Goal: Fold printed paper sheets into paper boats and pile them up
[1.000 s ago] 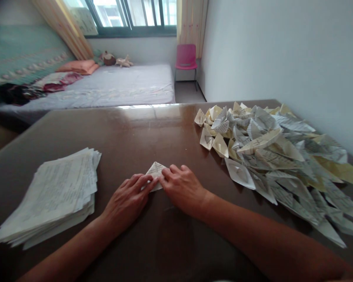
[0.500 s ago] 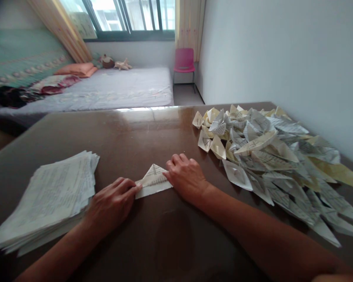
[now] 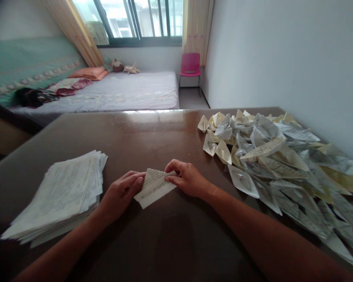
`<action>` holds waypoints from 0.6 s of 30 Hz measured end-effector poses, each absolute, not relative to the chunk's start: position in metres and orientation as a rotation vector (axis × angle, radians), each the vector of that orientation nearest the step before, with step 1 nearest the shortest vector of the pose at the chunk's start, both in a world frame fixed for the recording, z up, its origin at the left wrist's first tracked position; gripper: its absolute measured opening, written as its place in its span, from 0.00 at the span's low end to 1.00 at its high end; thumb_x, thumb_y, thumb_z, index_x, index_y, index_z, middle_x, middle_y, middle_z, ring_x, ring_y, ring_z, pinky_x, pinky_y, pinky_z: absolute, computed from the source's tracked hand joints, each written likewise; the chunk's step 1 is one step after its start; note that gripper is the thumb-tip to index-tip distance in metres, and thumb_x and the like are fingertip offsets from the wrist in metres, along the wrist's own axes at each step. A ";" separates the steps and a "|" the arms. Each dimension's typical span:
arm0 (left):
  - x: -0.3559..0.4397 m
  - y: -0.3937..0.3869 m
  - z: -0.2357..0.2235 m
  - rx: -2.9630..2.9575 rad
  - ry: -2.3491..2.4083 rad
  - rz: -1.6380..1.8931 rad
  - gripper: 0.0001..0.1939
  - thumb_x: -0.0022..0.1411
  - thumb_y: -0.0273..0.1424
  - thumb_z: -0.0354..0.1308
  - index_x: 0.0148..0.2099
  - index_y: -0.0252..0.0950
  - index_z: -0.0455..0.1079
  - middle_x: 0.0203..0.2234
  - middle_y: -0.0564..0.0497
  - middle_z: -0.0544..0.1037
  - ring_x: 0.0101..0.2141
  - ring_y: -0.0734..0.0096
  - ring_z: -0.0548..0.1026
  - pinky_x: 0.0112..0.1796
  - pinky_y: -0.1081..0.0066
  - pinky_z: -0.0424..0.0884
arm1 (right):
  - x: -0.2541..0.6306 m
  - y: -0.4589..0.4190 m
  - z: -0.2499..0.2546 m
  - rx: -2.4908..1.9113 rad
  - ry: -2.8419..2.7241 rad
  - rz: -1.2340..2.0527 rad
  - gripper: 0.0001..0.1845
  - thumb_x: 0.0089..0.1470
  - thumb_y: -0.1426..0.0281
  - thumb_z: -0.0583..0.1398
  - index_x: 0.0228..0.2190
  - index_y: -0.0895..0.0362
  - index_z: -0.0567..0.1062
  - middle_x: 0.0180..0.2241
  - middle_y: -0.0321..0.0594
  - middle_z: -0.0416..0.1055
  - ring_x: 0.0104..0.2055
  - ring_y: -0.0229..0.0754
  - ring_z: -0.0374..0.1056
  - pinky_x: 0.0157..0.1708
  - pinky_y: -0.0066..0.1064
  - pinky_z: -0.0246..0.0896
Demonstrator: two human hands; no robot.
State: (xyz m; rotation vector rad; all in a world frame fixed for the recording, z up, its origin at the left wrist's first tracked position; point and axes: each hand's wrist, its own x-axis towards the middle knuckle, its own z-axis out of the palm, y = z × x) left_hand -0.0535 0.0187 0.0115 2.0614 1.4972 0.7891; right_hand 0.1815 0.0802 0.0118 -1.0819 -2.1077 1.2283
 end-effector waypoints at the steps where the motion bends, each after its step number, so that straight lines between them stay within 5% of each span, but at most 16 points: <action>1: -0.054 0.020 0.013 1.977 1.439 0.776 0.16 0.70 0.35 0.44 0.47 0.36 0.72 0.36 0.49 0.74 0.35 0.73 0.73 0.36 0.74 0.70 | 0.181 0.080 0.012 -1.087 -2.087 1.235 0.07 0.55 0.67 0.59 0.36 0.57 0.70 0.30 0.33 0.70 0.31 0.35 0.65 0.31 0.26 0.58; 9: -0.048 0.021 0.006 1.606 1.335 0.736 0.16 0.64 0.39 0.53 0.33 0.32 0.73 0.20 0.55 0.68 0.22 0.78 0.64 0.24 0.78 0.61 | 0.174 0.077 0.011 -1.004 -1.787 1.441 0.11 0.52 0.63 0.62 0.36 0.56 0.70 0.27 0.32 0.68 0.27 0.34 0.62 0.27 0.25 0.57; 14: -0.041 0.020 0.013 1.730 1.357 0.851 0.16 0.60 0.39 0.59 0.48 0.36 0.72 0.36 0.50 0.73 0.31 0.75 0.69 0.30 0.76 0.66 | 0.172 0.071 0.021 -0.999 -1.957 1.300 0.16 0.46 0.68 0.66 0.36 0.55 0.67 0.32 0.33 0.72 0.31 0.36 0.67 0.32 0.27 0.61; 18: -0.038 0.017 0.018 1.756 1.210 0.687 0.14 0.60 0.38 0.58 0.29 0.32 0.72 0.23 0.54 0.68 0.25 0.78 0.64 0.26 0.78 0.62 | 0.164 0.062 0.021 -0.902 -1.899 1.272 0.21 0.47 0.70 0.66 0.42 0.54 0.66 0.37 0.36 0.73 0.38 0.37 0.70 0.40 0.31 0.63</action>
